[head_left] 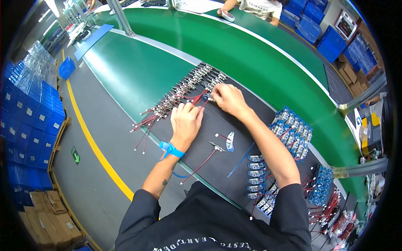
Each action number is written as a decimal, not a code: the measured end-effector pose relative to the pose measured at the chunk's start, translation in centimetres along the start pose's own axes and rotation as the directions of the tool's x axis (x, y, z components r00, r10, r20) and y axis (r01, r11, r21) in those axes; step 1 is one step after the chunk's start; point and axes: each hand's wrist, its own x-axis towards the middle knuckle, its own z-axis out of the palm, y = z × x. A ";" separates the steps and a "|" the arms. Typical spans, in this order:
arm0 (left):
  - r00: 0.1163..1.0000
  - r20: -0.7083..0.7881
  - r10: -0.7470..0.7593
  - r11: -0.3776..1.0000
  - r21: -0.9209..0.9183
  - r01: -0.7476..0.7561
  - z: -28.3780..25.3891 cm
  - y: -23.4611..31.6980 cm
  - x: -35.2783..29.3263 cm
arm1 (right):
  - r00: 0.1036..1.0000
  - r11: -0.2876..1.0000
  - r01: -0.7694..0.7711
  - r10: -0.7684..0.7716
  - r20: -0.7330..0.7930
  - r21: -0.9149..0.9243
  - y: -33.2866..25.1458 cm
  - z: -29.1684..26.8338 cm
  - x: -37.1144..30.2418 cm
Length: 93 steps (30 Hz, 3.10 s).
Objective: The person connects wires to PCB boards by hand, then organizes the completed units into plastic crates on a workbench.
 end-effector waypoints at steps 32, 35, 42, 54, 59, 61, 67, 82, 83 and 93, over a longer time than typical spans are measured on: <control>0.996 -0.044 -0.084 0.994 0.072 0.087 4.6 -3.2 0.6 | 0.944 0.987 -0.024 -0.030 -0.329 -0.161 3.2 3.9 2.4; 0.996 -0.028 -0.084 0.993 0.079 0.086 5.0 -2.9 1.0 | 0.941 0.987 -0.022 -0.034 -0.338 -0.159 3.7 2.9 2.1; 0.993 -0.059 -0.097 0.986 0.133 0.105 4.5 -3.5 1.0 | 0.823 0.986 0.135 -0.054 0.565 -0.103 0.9 -4.9 -1.6; 0.969 -0.209 -0.134 0.975 -0.202 0.092 3.6 -2.2 1.2 | 0.789 0.946 0.300 -0.320 0.524 0.126 0.7 -4.1 -5.8; 0.841 0.348 -0.415 0.469 -0.710 0.526 1.9 -3.1 1.8 | 0.900 0.905 0.425 -0.421 0.115 -0.007 0.6 -2.7 -4.8; 0.643 0.708 -0.292 0.132 -0.636 0.760 0.8 -3.5 2.1 | 0.883 0.869 0.466 -0.468 0.027 -0.165 0.8 -1.4 -4.7; 0.549 0.818 -0.170 0.362 -0.467 0.807 -0.5 -1.6 0.4 | 0.911 0.894 0.412 -0.408 0.061 -0.177 0.9 0.5 -5.5; 1.000 0.011 0.020 0.997 0.076 -0.021 1.5 -2.6 0.7 | 0.920 0.988 0.117 -0.071 -0.385 0.098 -0.5 4.5 -0.7; 1.000 0.027 0.012 0.996 0.091 -0.014 1.9 -3.0 0.3 | 0.938 0.997 0.051 -0.027 -0.345 0.062 -0.5 4.8 -0.6; 0.999 -0.038 -0.030 0.995 0.091 0.034 3.1 -3.1 -0.2 | 0.953 1.000 0.006 -0.009 -0.303 -0.009 0.7 5.3 -0.3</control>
